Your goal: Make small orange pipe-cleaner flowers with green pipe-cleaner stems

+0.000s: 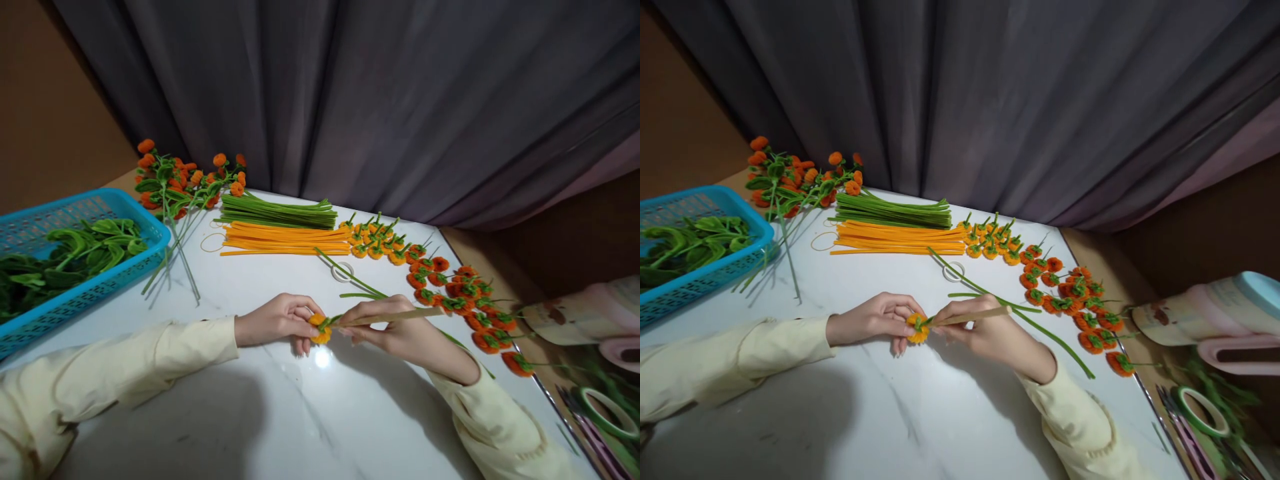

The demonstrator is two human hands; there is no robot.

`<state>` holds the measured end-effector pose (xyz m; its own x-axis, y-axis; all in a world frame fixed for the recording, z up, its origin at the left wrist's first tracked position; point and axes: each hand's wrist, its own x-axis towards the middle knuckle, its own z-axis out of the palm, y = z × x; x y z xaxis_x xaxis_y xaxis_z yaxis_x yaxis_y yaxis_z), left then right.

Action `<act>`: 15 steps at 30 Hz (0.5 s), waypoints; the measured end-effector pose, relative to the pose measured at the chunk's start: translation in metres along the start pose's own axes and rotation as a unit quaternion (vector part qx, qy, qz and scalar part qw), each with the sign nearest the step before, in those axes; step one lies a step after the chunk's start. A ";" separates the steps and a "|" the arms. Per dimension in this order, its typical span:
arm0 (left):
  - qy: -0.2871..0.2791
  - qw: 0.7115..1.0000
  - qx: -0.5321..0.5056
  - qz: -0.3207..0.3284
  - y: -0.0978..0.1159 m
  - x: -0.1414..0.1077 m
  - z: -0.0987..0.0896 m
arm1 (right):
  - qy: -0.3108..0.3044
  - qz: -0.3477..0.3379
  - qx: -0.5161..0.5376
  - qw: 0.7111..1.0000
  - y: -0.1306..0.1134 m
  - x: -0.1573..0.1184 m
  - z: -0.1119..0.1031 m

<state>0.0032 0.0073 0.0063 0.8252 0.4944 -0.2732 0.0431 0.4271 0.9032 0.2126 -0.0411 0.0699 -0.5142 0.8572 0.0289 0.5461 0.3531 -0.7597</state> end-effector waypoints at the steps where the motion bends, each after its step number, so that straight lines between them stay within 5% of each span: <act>1: -0.002 1.000 -0.001 -0.005 0.000 0.000 0.000 | -0.003 -0.006 -0.005 1.000 0.002 0.001 0.002; 9: -0.019 1.000 -0.010 -0.020 0.000 0.000 -0.003 | -0.009 -0.158 -0.112 0.981 0.006 0.002 0.000; 15: -0.024 0.999 -0.008 -0.029 0.001 0.000 -0.005 | -0.061 -0.180 -0.138 0.972 0.007 0.000 0.006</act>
<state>0.0004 0.0119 0.0059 0.8474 0.4319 -0.3088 0.0834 0.4662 0.8807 0.2123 -0.0406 0.0612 -0.7700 0.6149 0.1703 0.4647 0.7234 -0.5106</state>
